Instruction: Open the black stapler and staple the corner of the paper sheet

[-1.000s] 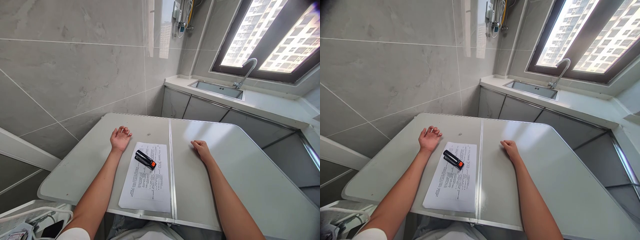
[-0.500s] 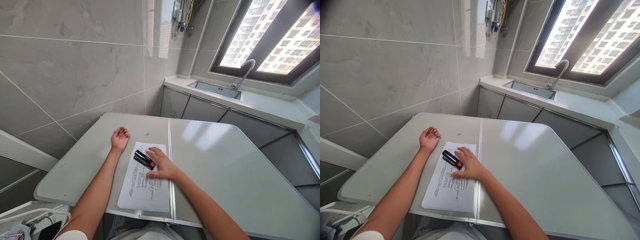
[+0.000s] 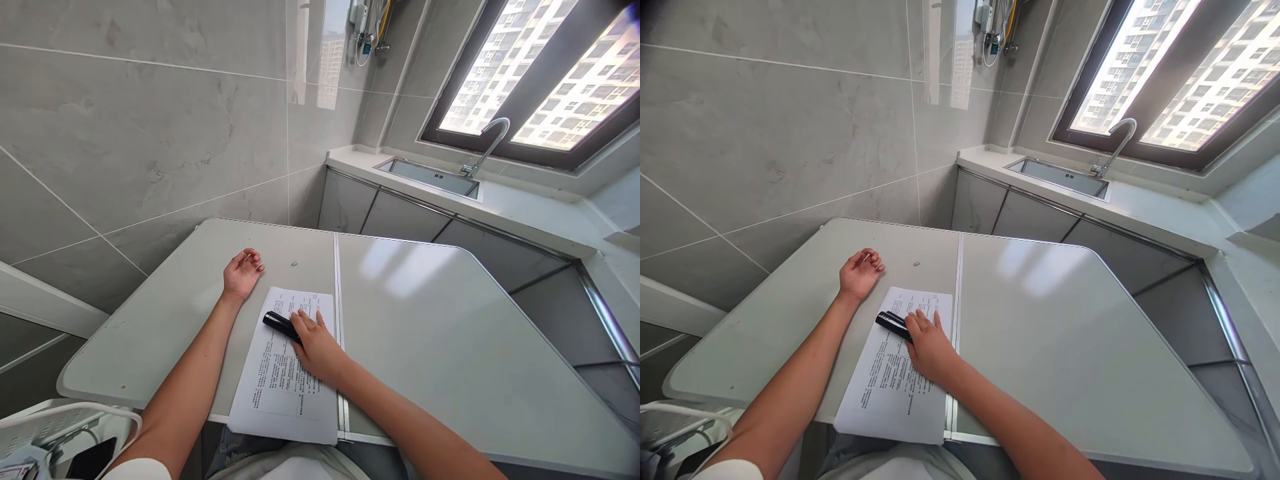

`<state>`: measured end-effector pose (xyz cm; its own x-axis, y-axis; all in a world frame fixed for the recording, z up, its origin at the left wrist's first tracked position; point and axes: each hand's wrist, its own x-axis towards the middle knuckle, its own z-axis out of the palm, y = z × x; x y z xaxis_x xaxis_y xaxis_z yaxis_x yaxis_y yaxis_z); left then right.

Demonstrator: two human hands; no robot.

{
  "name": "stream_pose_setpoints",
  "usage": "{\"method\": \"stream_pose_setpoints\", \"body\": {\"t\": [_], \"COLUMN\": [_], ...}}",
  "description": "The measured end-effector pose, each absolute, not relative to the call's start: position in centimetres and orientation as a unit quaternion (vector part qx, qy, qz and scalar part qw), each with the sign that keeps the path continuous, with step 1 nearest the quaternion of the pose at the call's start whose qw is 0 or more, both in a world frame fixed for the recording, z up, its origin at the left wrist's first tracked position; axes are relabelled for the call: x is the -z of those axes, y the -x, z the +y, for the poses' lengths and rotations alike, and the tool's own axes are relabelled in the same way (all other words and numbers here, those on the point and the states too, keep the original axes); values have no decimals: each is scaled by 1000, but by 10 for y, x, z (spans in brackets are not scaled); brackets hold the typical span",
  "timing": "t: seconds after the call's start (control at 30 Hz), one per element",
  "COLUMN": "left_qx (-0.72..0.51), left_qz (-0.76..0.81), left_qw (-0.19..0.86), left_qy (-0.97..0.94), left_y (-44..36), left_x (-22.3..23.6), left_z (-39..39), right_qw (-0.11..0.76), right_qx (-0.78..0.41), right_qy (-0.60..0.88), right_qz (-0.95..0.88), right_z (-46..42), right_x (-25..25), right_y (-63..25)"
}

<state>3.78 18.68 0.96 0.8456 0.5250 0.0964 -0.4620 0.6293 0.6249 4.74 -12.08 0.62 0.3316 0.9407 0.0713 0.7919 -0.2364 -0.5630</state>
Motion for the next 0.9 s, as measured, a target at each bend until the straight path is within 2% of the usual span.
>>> {"method": "stream_pose_setpoints", "body": {"t": [0.23,0.47,0.63,0.73,0.8,0.9], "left_qx": [-262,-162,-156,-133,-99,-57], "left_qz": [62,22,-86,-96,-83,-68], "left_qw": [868,675,578,527,519,573], "left_qy": [-417,-720,-796,-834,-845,-815], "left_y": [-44,-55,-62,-63,-62,-60], "left_x": [-7,0,6,4,1,-2], "left_z": [169,124,93,82,80,79], "right_qw": [267,252,238,239,239,248], "right_qx": [-160,-109,-90,-96,-99,-104], "right_qy": [770,758,750,755,767,787], "right_qz": [-556,-591,-610,-603,-587,-555], "right_z": [-150,-163,-158,-156,-157,-163], "right_x": [-14,-8,-14,-20,-23,-26], "right_y": [-77,-69,-59,-56,-54,-53]}}
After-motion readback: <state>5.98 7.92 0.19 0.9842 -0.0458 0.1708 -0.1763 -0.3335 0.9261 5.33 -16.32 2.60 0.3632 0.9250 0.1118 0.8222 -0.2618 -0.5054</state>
